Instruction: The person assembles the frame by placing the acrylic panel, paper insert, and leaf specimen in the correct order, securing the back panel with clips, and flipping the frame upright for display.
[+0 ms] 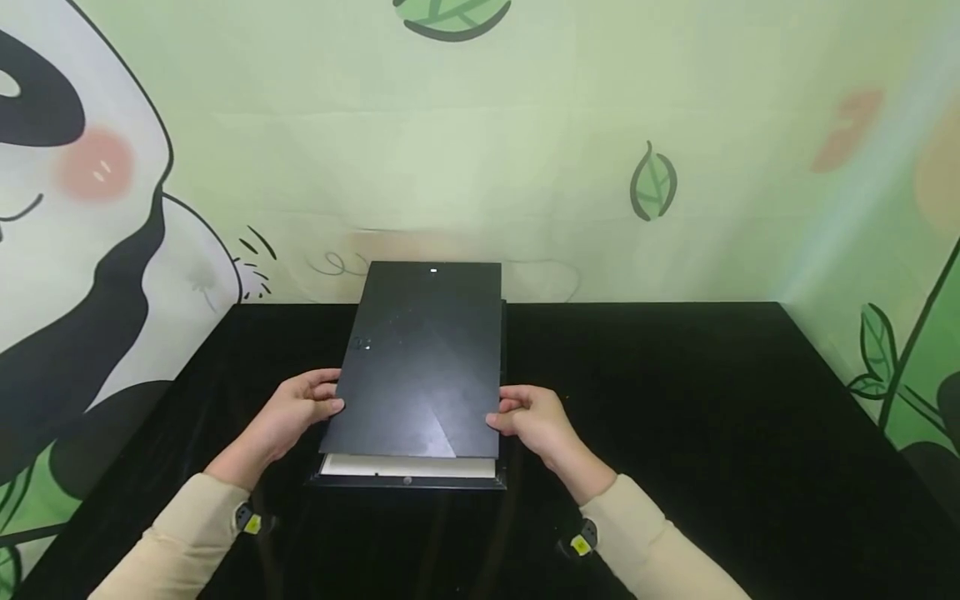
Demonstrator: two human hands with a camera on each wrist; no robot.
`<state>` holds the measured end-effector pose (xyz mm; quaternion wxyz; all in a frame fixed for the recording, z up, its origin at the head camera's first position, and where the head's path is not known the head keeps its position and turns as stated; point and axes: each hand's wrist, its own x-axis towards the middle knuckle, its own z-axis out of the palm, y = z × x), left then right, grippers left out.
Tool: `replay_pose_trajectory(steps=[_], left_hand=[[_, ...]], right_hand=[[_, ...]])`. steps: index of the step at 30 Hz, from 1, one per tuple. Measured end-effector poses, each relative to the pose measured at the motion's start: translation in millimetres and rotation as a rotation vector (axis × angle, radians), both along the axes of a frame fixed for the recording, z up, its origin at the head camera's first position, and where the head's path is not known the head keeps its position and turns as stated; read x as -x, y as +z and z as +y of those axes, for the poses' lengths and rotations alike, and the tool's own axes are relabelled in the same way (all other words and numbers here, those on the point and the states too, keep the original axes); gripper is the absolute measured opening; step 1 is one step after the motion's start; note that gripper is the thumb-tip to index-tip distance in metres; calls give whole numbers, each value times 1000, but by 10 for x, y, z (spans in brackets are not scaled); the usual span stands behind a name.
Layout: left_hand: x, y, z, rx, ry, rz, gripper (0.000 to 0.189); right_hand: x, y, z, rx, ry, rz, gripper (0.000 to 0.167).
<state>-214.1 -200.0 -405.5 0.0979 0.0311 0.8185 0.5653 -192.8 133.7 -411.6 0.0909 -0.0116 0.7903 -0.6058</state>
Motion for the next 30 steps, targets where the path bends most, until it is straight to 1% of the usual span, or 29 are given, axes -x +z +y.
replay_pose_trajectory(steps=[8, 11, 15, 20, 24, 30], left_hand=[[51, -76, -20, 83, 21, -7, 49], [55, -90, -20, 107, 19, 7, 50], [69, -110, -15, 125, 17, 30, 49], [83, -141, -20, 163, 22, 41, 48], [79, -163, -30, 193, 25, 41, 48], [75, -161, -32, 206, 22, 47, 47]], right_hand=[[53, -92, -11, -33, -18, -5, 51], [57, -112, -12, -43, -19, 1, 51], [49, -121, -17, -59, -27, 16, 50], [55, -128, -36, -78, -40, 17, 50], [54, -131, -53, -115, -26, 23, 52], [45, -117, -76, -161, -19, 24, 51]])
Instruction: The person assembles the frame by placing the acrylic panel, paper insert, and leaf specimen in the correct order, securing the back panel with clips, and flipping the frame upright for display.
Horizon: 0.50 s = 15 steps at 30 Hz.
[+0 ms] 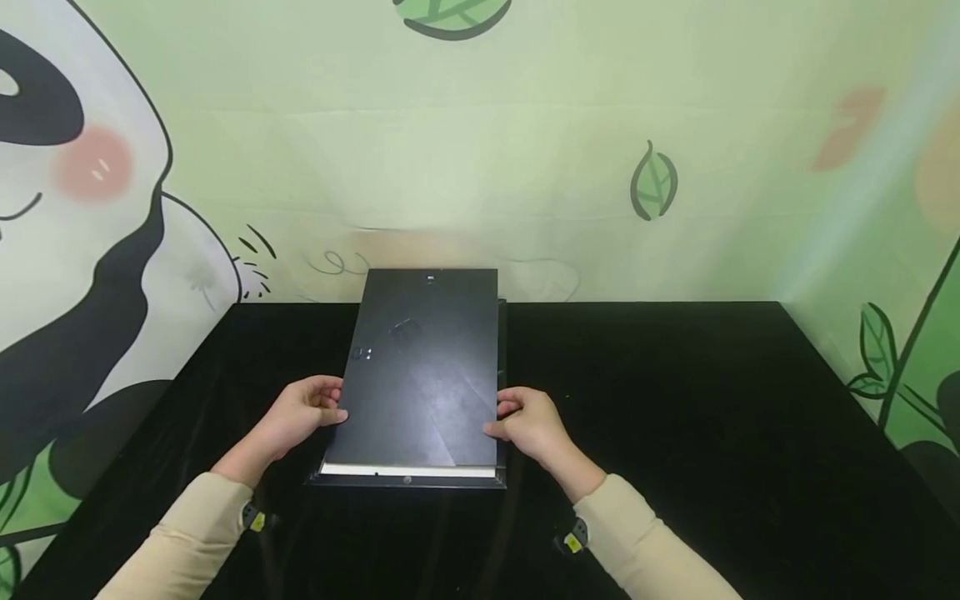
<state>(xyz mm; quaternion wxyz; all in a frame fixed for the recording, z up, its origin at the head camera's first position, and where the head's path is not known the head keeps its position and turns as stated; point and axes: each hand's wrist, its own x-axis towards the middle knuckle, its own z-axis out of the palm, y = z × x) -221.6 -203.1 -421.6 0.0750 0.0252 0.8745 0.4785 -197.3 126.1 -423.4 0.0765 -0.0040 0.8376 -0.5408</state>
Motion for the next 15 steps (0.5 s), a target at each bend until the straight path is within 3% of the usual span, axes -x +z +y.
replay_pose_trajectory(steps=[15], left_hand=[[-13, 8, -32, 21, -16, -5, 46]], right_hand=[[-4, 3, -45, -66, 2, 10, 46]])
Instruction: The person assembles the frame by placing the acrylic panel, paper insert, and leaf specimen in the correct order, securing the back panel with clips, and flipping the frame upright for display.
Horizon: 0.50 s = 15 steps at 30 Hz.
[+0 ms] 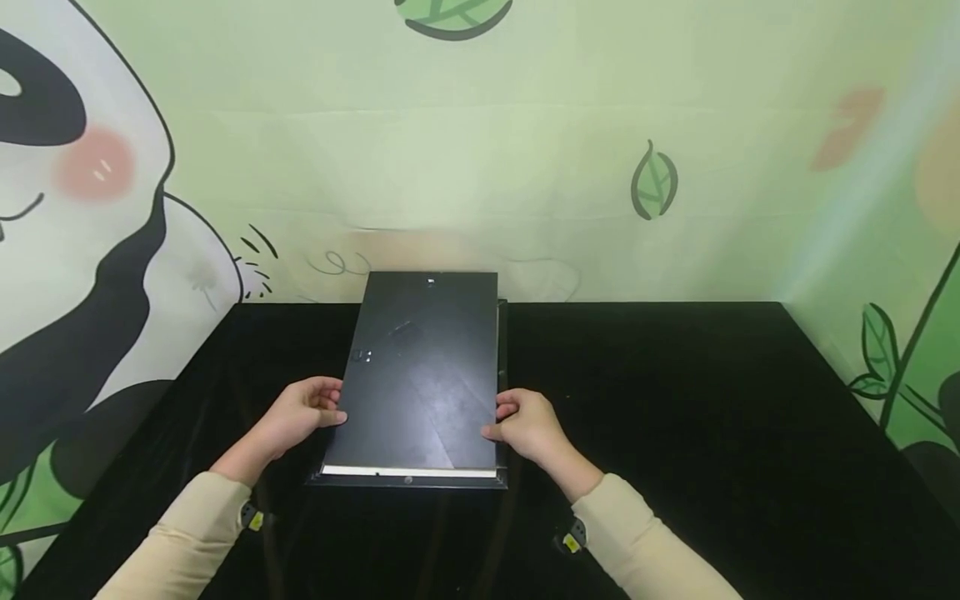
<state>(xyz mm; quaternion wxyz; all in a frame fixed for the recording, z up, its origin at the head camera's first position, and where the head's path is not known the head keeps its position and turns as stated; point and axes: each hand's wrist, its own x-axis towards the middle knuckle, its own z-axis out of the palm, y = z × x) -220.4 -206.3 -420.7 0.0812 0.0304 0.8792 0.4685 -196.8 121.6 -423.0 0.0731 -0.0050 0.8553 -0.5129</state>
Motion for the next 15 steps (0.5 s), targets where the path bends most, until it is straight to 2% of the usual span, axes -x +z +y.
replay_pose_trajectory(steps=[15], left_hand=[[-24, -26, -15, 13, -22, 9, 45]], right_hand=[[-60, 35, 27, -36, 42, -12, 47]])
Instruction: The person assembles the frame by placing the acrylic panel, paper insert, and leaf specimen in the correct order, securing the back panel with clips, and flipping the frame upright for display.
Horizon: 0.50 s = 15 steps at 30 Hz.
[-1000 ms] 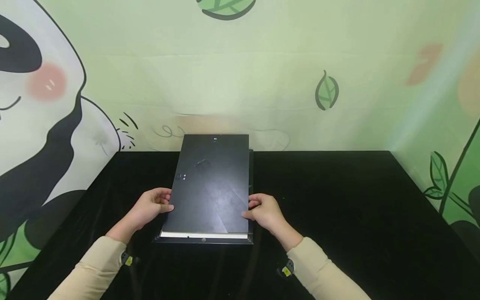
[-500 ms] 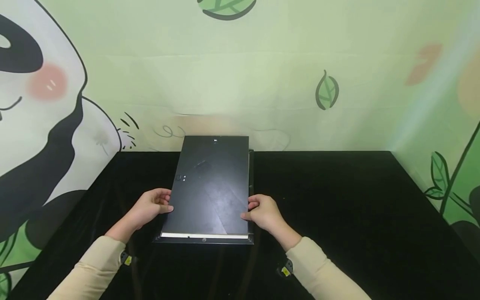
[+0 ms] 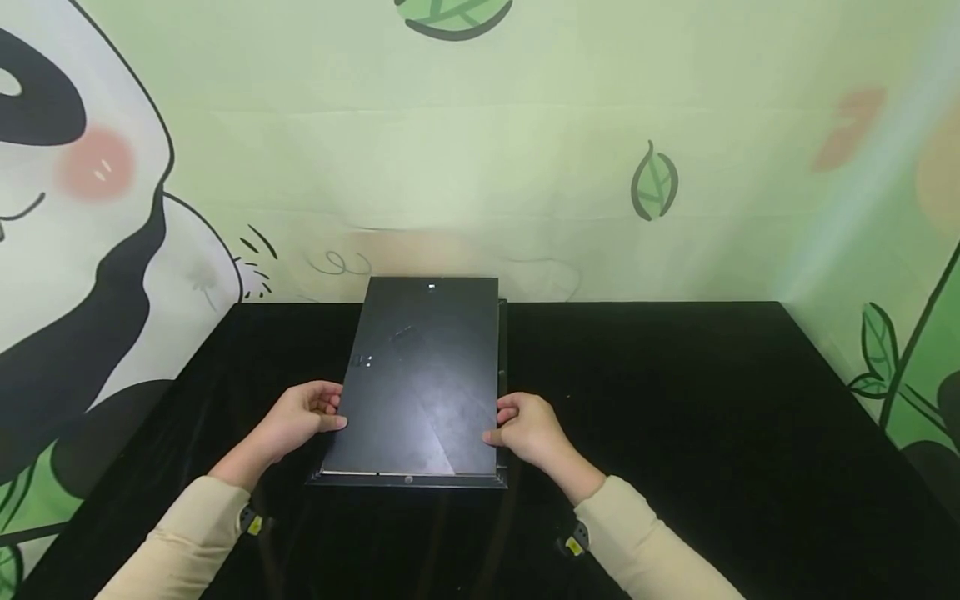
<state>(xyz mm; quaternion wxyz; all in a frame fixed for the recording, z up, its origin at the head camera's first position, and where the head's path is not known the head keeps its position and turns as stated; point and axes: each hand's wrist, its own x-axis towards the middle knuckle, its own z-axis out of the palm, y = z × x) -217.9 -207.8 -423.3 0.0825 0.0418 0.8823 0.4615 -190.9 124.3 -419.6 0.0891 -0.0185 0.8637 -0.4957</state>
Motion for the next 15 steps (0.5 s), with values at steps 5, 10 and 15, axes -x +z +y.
replay_pose_trajectory(steps=[5, 10, 15], left_hand=[[-15, 4, -6, -6, -10, -4, 45], [-26, -4, -16, -5, -18, -1, 45], [-26, -12, -22, -5, -25, -5, 45]], right_hand=[[-9, -2, -3, 7, 8, -1, 47], [-4, -22, -7, 5, 6, -7, 47], [-15, -23, -5, -9, 14, 0, 47]])
